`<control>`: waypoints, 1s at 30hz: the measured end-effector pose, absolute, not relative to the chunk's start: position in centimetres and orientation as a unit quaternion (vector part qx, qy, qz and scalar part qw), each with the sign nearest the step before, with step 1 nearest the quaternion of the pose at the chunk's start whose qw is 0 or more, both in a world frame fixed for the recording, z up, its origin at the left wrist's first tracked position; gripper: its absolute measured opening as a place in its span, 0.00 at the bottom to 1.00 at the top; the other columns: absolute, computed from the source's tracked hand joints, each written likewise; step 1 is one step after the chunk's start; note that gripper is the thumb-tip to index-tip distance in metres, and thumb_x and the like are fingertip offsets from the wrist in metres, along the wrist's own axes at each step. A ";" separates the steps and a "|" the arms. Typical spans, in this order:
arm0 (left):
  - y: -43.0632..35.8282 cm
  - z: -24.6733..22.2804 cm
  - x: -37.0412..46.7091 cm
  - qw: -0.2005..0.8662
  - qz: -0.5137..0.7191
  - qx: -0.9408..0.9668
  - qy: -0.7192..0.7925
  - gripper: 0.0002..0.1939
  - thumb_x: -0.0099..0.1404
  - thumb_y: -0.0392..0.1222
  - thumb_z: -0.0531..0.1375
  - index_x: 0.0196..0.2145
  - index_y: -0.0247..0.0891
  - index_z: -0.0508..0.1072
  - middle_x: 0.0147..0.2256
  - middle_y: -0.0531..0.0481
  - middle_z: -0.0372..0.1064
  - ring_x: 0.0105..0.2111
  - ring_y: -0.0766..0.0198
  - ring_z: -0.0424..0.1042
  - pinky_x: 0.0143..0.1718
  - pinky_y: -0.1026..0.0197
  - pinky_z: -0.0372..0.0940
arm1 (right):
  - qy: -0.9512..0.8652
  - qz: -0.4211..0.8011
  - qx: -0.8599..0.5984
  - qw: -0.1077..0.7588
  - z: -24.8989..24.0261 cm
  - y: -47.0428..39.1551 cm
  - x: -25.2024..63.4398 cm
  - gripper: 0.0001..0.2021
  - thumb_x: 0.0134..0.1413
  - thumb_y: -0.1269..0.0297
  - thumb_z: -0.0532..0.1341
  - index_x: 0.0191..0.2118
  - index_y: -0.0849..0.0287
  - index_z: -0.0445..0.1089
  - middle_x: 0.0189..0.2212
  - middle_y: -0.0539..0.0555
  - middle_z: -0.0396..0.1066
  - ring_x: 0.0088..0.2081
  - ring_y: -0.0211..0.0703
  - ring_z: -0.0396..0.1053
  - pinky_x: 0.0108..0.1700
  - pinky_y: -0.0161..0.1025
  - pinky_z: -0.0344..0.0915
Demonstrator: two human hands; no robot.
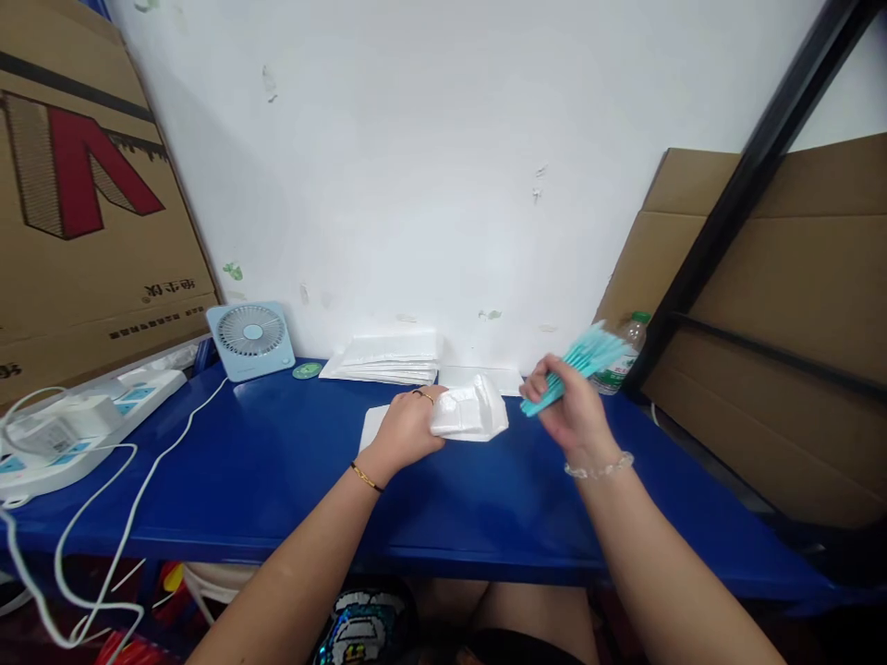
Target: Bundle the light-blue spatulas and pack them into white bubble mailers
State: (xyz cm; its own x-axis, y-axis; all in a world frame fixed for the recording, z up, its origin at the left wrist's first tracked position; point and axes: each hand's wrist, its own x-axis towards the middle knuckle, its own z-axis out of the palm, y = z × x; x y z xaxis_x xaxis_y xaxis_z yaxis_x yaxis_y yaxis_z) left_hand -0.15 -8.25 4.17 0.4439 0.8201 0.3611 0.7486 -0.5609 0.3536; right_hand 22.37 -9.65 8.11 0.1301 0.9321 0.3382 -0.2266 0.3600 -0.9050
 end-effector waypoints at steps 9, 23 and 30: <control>-8.3 5.0 2.2 0.248 0.419 0.783 0.388 0.30 0.47 0.38 0.63 0.50 0.39 0.63 0.39 0.51 0.71 0.36 0.60 0.71 0.36 0.62 0.64 | -0.580 0.317 -0.352 0.662 10.9 -9.8 18.3 0.14 0.54 0.53 0.55 0.27 0.58 0.66 0.41 0.55 0.72 0.48 0.49 0.66 0.48 0.43 0.62; -7.4 3.5 2.9 0.324 0.531 0.693 0.365 0.31 0.49 0.41 0.65 0.50 0.40 0.61 0.40 0.50 0.69 0.38 0.60 0.70 0.40 0.60 0.63 | -0.609 0.411 -0.370 0.569 13.7 -9.6 16.3 0.13 0.46 0.54 0.63 0.32 0.60 0.70 0.32 0.52 0.69 0.37 0.43 0.65 0.39 0.39 0.60; -7.1 3.4 1.9 0.419 0.551 0.660 0.291 0.31 0.50 0.42 0.66 0.52 0.39 0.62 0.46 0.46 0.68 0.44 0.56 0.68 0.46 0.57 0.62 | -0.684 0.383 -0.361 0.505 15.4 -9.3 17.0 0.19 0.48 0.52 0.64 0.43 0.58 0.67 0.38 0.53 0.69 0.39 0.43 0.66 0.41 0.40 0.61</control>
State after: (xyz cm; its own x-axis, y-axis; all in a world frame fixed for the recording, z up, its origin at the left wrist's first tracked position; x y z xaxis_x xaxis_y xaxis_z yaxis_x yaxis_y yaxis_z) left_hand 1.85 -7.10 3.44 0.2231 0.8464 0.4835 -0.0780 -0.4789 0.8744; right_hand 17.04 -9.32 15.44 -0.2294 0.8808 0.4141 0.1073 0.4458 -0.8887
